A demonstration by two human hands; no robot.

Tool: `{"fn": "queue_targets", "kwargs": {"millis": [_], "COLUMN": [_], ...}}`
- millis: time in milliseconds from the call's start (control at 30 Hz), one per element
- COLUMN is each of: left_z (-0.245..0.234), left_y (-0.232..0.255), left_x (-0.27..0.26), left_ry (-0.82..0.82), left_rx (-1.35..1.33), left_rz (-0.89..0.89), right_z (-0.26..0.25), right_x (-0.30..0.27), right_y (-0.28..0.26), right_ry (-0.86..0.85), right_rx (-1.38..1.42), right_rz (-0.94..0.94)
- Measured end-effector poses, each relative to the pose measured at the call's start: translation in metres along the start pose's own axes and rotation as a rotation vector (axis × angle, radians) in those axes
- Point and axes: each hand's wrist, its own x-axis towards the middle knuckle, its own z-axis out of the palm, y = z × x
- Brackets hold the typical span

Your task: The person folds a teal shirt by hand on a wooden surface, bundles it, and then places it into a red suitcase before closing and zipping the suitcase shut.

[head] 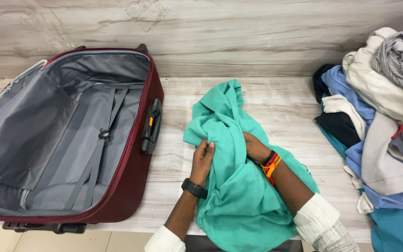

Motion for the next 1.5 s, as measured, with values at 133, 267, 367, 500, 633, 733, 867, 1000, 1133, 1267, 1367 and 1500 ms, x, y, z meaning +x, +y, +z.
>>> {"fn": "queue_targets", "kwargs": {"millis": [133,267,367,500,633,733,867,1000,1133,1267,1367,1500], "left_z": [0.014,0.008,-0.001,-0.035,-0.039,-0.032,-0.043,-0.020,0.025,0.030,0.018,-0.026], "left_y": [-0.007,0.000,0.026,0.079,0.094,0.086,0.103,0.109,0.076,0.041,0.028,0.053], "left_x": [0.005,0.001,-0.004,-0.021,-0.045,-0.054,-0.071,-0.128,-0.172,-0.176,-0.165,-0.138], "left_ry": [0.016,0.084,0.168,0.331,0.372,0.444,0.446,0.586,0.170,-0.006,-0.121,-0.115], "left_rx": [0.116,0.261,0.326,0.256,0.355,0.457,0.644,0.984,1.243,1.324,1.334,1.259], "left_rz": [0.052,0.089,0.125,0.317,0.233,0.167,0.108,0.342,0.304,0.372,0.291,0.221], "right_z": [-0.002,-0.006,-0.016,-0.055,-0.082,-0.081,-0.077,-0.052,-0.059,-0.055,-0.044,-0.096], "right_x": [-0.004,-0.001,0.006,0.011,-0.003,-0.019,-0.057,-0.083,-0.050,0.018,0.051,0.057], "right_y": [-0.003,-0.004,-0.010,-0.026,-0.031,-0.024,-0.030,-0.059,-0.078,-0.043,0.003,-0.022], "right_ry": [-0.016,0.069,0.108,0.452,0.770,0.711,-0.099,-0.301,0.190,0.402,0.171,0.412], "right_rx": [-0.038,-0.137,-0.253,-0.543,-0.539,-0.603,-0.734,-0.678,-0.625,-1.028,-1.112,-1.003], "right_rz": [0.047,0.003,-0.138,-0.109,-0.153,-0.156,-0.137,0.355,0.080,-0.247,-0.062,-0.322]}}
